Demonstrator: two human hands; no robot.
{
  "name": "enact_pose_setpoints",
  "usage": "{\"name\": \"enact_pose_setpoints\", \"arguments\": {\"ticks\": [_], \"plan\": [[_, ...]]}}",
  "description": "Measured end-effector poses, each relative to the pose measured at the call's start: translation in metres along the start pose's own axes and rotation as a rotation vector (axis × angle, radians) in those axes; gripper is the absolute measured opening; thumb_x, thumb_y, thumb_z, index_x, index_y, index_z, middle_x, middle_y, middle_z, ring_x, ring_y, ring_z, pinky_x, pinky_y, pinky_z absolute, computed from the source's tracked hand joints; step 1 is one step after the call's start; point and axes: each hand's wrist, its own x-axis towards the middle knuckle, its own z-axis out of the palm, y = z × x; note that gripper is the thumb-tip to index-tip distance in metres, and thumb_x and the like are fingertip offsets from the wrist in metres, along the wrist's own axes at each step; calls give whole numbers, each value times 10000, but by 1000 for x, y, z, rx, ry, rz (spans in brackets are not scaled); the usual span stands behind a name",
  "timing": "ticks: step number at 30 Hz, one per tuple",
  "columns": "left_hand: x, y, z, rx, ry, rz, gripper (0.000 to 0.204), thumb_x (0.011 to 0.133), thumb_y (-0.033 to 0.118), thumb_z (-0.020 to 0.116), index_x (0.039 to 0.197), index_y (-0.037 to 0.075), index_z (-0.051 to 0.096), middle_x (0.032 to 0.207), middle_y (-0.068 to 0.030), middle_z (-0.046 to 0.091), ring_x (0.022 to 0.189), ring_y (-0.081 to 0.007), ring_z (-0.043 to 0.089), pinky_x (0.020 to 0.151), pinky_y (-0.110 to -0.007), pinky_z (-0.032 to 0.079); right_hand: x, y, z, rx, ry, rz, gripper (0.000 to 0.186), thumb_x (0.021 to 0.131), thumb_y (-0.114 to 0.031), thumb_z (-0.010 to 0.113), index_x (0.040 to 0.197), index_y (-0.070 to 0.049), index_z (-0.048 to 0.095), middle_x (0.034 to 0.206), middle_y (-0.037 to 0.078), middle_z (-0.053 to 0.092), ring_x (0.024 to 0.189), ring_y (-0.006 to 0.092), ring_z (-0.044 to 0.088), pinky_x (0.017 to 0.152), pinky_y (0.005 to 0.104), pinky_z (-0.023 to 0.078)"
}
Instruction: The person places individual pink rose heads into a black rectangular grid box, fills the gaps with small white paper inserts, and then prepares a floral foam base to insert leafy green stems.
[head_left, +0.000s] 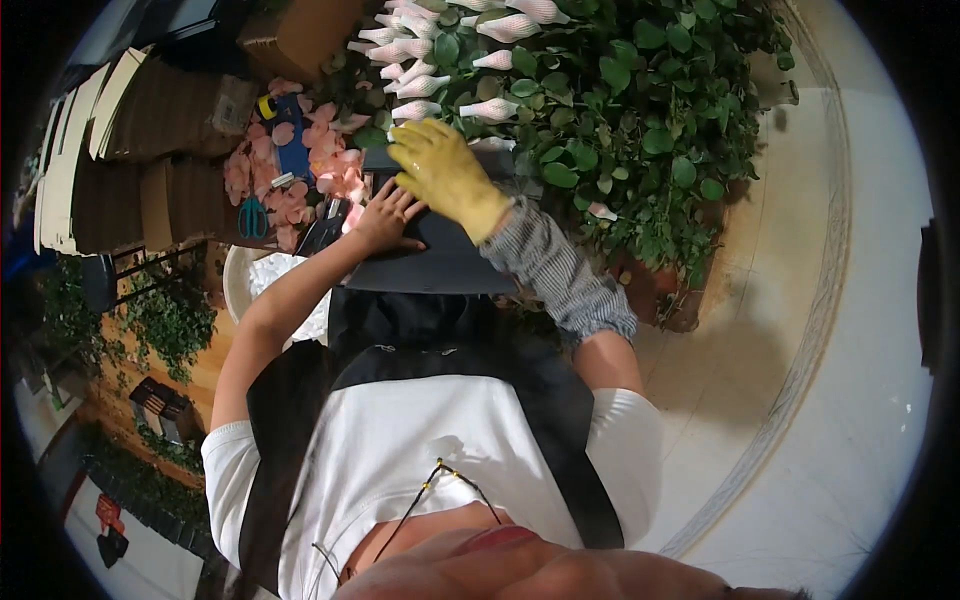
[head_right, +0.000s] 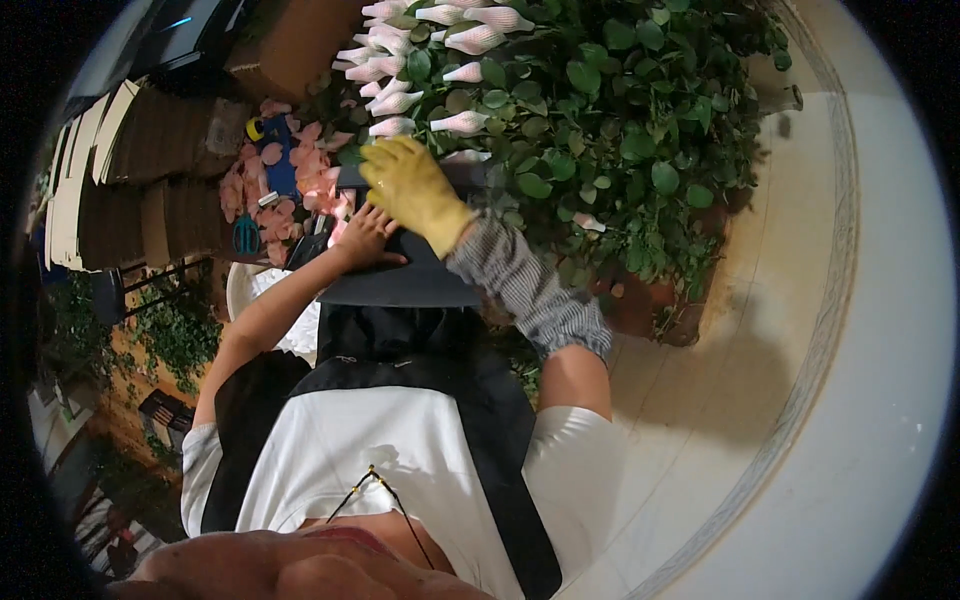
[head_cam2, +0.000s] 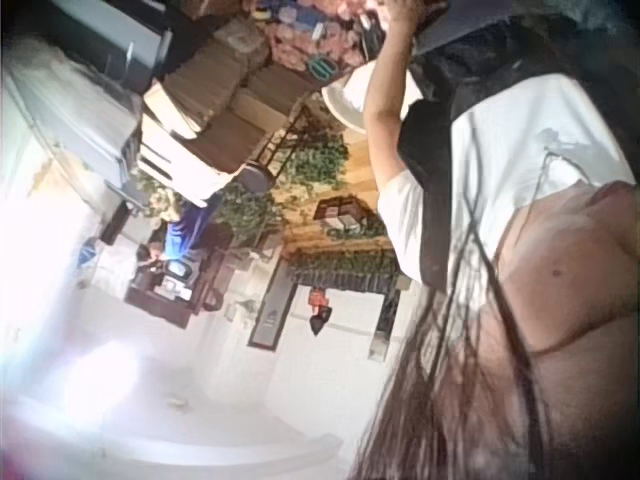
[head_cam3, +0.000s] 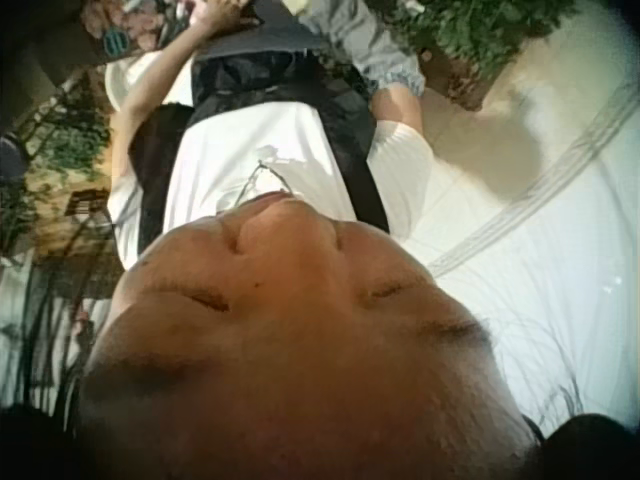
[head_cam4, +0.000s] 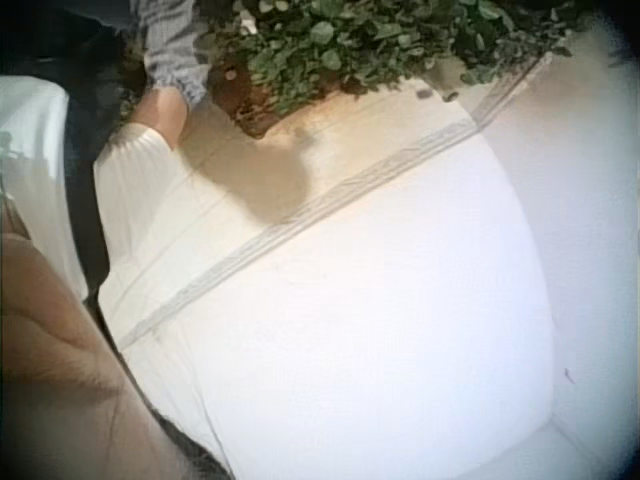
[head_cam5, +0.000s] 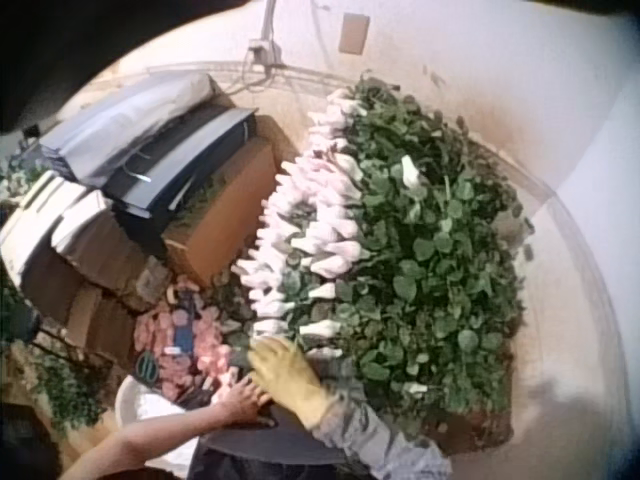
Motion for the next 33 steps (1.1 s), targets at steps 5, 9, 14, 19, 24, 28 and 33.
{"name": "enact_pose_setpoints", "arguments": {"ticks": [5,9,14,19,24,28,33], "plan": [[4,-9,29,106,397,112,961,721,662,700,1479,134,438,1550,-150,376,1428,-297,357,1205,-498,193,-88,-27,-14,1199,-549,139,780,862,-459,730,1452,-29,457,1401,231,537,1311,346,512,1107,439,384],[4,-7,22,10,373,62,981,723,678,683,1497,136,416,1583,-141,331,1466,-299,304,1202,-503,193,-112,-60,17,247,-745,88,607,894,-325,680,1389,-13,518,1297,257,597,1223,397,563,1063,415,426],[0,-13,20,-70,467,201,768,793,460,729,1426,103,481,1521,-165,417,1407,-339,393,1170,-501,267,-86,-8,16,1102,-475,286,757,852,-362,734,1461,-34,425,1347,229,554,1189,370,567,1038,423,439],[-84,-21,-31,-369,322,-140,308,880,300,685,1139,134,682,987,-147,695,902,-327,669,766,-441,532,-105,0,70,-148,-615,117,1094,723,-446,822,1557,-48,237,1537,167,387,1311,350,448,1061,474,399],[-237,-124,-91,18,1201,-902,399,872,264,707,1222,95,615,1033,-172,698,940,-380,659,787,-436,536,-102,-16,72,-169,-693,176,1140,725,-421,830,1571,-34,170,1569,166,333,1382,336,370,1095,485,352],[-287,-185,-103,-151,833,-1455,684,724,356,855,1176,-48,538,1008,-284,662,958,-426,674,813,-467,569,-99,-18,69,-166,-691,184,1145,739,-424,826,1579,-51,142,1593,151,292,1406,332,344,1126,487,325],[-275,-189,-107,-1,787,-1483,678,690,385,875,1116,-37,558,1008,-260,673,914,-432,678,779,-465,578,-96,-19,67,-149,-709,216,1133,747,-420,824,1581,-60,146,1600,134,286,1427,328,323,1147,476,311]]}}
